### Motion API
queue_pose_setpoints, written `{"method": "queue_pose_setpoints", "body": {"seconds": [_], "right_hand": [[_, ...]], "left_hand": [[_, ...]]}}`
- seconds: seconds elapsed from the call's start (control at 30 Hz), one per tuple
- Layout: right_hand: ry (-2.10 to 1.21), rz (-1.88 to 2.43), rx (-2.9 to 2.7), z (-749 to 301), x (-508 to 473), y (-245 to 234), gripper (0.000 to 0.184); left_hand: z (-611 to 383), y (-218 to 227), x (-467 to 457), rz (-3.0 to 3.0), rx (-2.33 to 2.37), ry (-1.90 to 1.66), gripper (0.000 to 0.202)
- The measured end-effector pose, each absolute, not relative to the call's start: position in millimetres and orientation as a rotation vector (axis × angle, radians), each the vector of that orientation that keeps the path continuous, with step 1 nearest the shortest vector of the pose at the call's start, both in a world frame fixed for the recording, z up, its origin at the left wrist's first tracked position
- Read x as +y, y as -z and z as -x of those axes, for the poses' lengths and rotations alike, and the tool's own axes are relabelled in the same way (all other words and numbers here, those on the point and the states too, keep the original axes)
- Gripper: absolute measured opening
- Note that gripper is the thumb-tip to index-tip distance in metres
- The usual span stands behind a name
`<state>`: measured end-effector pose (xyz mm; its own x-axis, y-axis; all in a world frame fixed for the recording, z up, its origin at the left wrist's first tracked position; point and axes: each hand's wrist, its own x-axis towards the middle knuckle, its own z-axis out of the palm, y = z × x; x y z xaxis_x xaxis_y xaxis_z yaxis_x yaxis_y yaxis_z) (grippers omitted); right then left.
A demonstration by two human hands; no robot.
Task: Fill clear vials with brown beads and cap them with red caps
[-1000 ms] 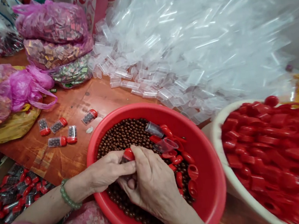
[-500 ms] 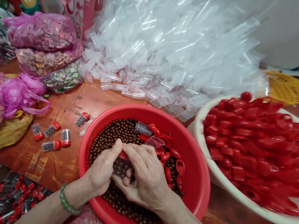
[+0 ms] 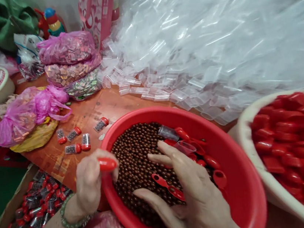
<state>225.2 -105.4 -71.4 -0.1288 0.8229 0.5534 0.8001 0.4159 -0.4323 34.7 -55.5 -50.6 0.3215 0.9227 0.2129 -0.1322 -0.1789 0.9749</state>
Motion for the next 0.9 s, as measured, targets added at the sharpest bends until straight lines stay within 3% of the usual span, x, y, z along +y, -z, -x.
{"method": "queue_pose_setpoints", "body": {"seconds": [0.2,0.3,0.47,0.57,0.67,0.77,0.9], "right_hand": [[0.165,1.356,-2.062,-240.0,-99.4,82.4,0.062],[0.147,1.499,-2.156,-253.2,-96.2,94.5,0.036],[0.059,1.742,-2.199,-276.5,-88.7,111.5,0.026],[-0.038,1.778,-2.207,-279.3,-83.0,111.4,0.021],[-0.171,1.785,-2.263,-272.8,-83.2,107.2,0.012],[-0.288,1.783,-2.364,-263.4,-92.3,111.2,0.005],[-0.218,1.731,-2.399,-255.4,-103.5,129.8,0.016]], "left_hand": [[12.5,88.8,-34.3,-1.486,1.177,-1.412,0.04],[46.0,109.4,-12.3,-1.744,1.583,-1.376,0.039],[93.2,134.2,17.7,-2.17,2.208,-0.722,0.044],[99.2,139.3,18.6,-2.337,2.26,-0.446,0.053],[85.4,135.1,16.0,-2.44,2.196,-0.55,0.061],[54.5,124.8,26.2,-2.517,1.895,-0.635,0.045],[4.8,118.8,67.5,-2.537,1.687,-0.269,0.032]]}}
